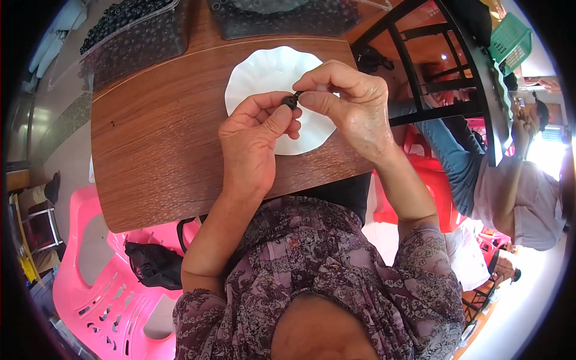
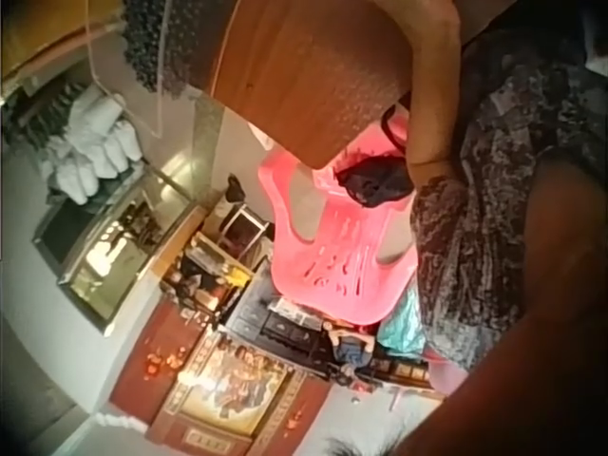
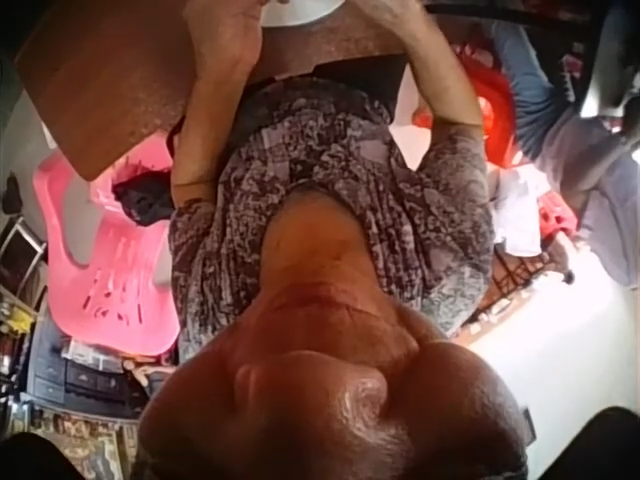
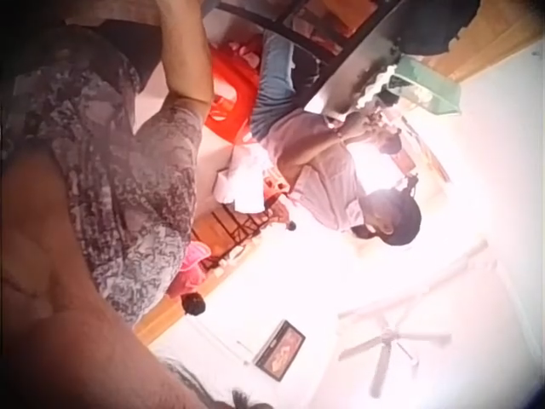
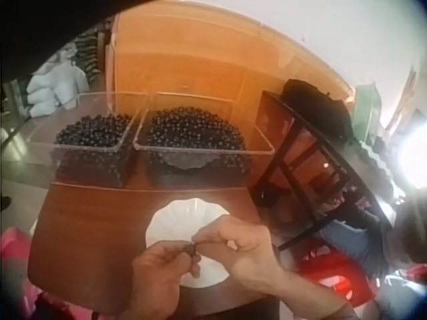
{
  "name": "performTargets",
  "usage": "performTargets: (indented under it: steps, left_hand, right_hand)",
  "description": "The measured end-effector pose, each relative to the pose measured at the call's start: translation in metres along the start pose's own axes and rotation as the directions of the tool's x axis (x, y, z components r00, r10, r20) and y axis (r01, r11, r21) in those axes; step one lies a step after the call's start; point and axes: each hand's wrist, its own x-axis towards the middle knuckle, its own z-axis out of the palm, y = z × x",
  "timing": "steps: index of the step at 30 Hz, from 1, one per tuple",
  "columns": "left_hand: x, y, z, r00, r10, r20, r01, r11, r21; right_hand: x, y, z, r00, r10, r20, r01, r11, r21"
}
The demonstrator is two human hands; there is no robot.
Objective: Assembling small metallic pins or components into black plastic housings by hand.
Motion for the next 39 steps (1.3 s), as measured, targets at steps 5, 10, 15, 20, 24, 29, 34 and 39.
performTargets:
  steps: [5,10,15,20,24,29,34,39]
  left_hand:
    - [-0.001,-0.001,0.000,1.000,0.000,0.025,-0.001,1.000,0.014]
    - [-0.001,-0.002,0.000,0.997,-0.065,0.028,0.065,0.998,0.005]
    - [0.000,0.001,0.003,0.989,-0.140,0.048,0.142,0.989,-0.036]
    - [-0.002,0.003,0.005,0.978,-0.200,0.061,0.202,0.979,-0.027]
    - [0.003,-0.002,0.005,0.968,-0.231,0.099,0.238,0.969,-0.066]
    - [0.007,-0.003,0.006,0.959,-0.259,0.115,0.271,0.957,-0.102]
    - [0.008,-0.006,0.010,0.966,-0.259,0.027,0.259,0.966,-0.013]
    - [0.009,-0.011,0.010,0.949,-0.312,0.049,0.314,0.949,-0.017]
  right_hand:
    - [-0.001,0.002,-0.004,0.998,-0.044,0.036,0.046,0.998,-0.043]
    - [-0.002,0.006,-0.007,0.993,-0.110,0.037,0.113,0.990,-0.088]
    - [-0.005,0.010,-0.009,0.992,-0.122,0.014,0.122,0.992,-0.002]
    - [-0.009,0.014,-0.010,0.996,-0.087,-0.008,0.087,0.990,0.107]
    - [-0.012,0.017,-0.015,0.997,-0.070,-0.013,0.070,0.995,0.067]
    - [-0.020,0.017,-0.015,0.997,-0.070,-0.031,0.071,0.997,0.042]
    - [-0.024,0.019,-0.011,0.977,-0.201,-0.070,0.190,0.972,-0.138]
    - [-0.026,0.024,-0.005,0.915,-0.383,-0.124,0.323,0.883,-0.340]
